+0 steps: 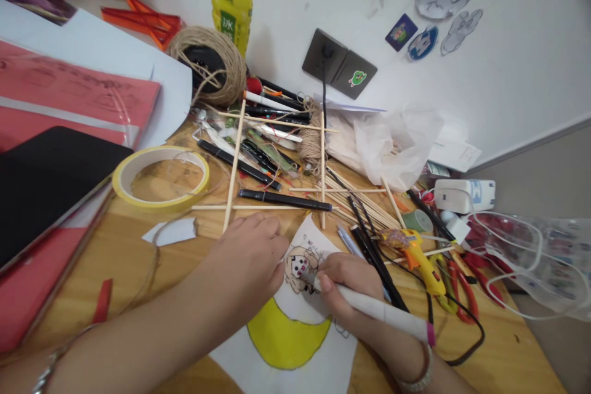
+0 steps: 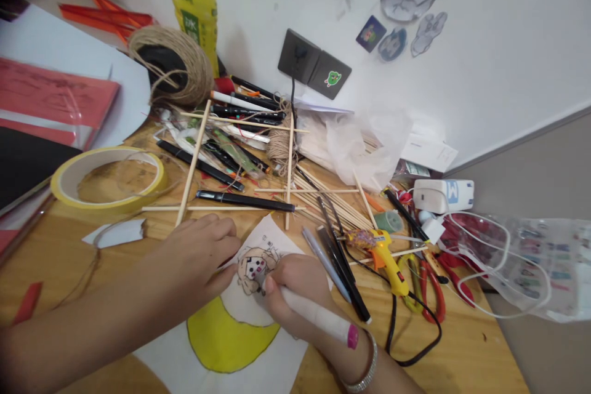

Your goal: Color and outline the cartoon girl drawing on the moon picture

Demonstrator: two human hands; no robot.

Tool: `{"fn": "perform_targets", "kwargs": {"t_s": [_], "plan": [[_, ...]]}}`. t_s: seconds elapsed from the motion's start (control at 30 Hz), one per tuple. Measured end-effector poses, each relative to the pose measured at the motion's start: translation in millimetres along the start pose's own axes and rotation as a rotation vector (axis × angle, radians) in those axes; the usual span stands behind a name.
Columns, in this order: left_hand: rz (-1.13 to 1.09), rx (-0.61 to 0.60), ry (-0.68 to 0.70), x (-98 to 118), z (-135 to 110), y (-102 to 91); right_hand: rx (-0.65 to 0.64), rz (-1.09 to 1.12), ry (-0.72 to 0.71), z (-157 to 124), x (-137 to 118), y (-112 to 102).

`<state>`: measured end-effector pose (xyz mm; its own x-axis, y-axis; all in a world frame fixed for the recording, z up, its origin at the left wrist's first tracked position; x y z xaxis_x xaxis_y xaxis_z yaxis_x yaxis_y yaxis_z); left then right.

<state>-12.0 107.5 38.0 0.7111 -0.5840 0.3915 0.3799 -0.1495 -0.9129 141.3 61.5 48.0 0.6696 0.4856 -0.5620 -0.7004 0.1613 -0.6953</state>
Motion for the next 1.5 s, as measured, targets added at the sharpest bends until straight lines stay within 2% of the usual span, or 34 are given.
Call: {"fn": "perform_targets", "kwargs": {"t_s": [0.5, 0.6, 0.77, 0.87, 1.0, 1.1, 1.23, 1.37, 1.5], "plan": [[0.013, -0.032, -0.016, 3, 1, -3.7, 0.067, 0.036, 0.030, 0, 0, -5], [0.002, -0.026, -0.027, 1, 2, -5.3, 0.225, 0.105, 0.127, -4, 8, -11], [-0.015, 0.021, -0.005, -14, 4, -7.1, 0.619, 0.402, 0.425, -11, 31, -19], [-0.013, 0.048, 0.050, -25, 7, -9.2, 0.729, 0.557, 0.500, -10, 36, -20], [-0.027, 0.118, 0.058, -32, 8, -10.5, 0.718, 0.681, 0.463, -8, 33, -18], [-0.004, 0.188, 0.037, -32, 9, -10.7, 0.685, 0.675, 0.422, -11, 32, -17], [-0.026, 0.168, 0.079, -30, 10, -12.2, 0.669, 0.662, 0.446, -15, 33, -16], [-0.142, 0.152, 0.156, -28, 11, -16.6, 0.667, 0.643, 0.462, -16, 37, -15], [-0.178, 0.127, 0.074, -29, 12, -17.4, 0.655, 0.579, 0.430, -19, 46, -14]]}}
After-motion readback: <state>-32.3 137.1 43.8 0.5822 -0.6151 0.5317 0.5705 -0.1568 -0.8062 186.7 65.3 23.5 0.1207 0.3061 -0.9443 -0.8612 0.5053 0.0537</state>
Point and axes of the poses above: each hand's wrist, its own z-axis towards the middle knuckle, its own y-axis out of the palm, x = y × z, the point moved 4 cm from there along z, towards the middle knuckle, and after that the axes turned 9 degrees about x, right-handed, at the moved point
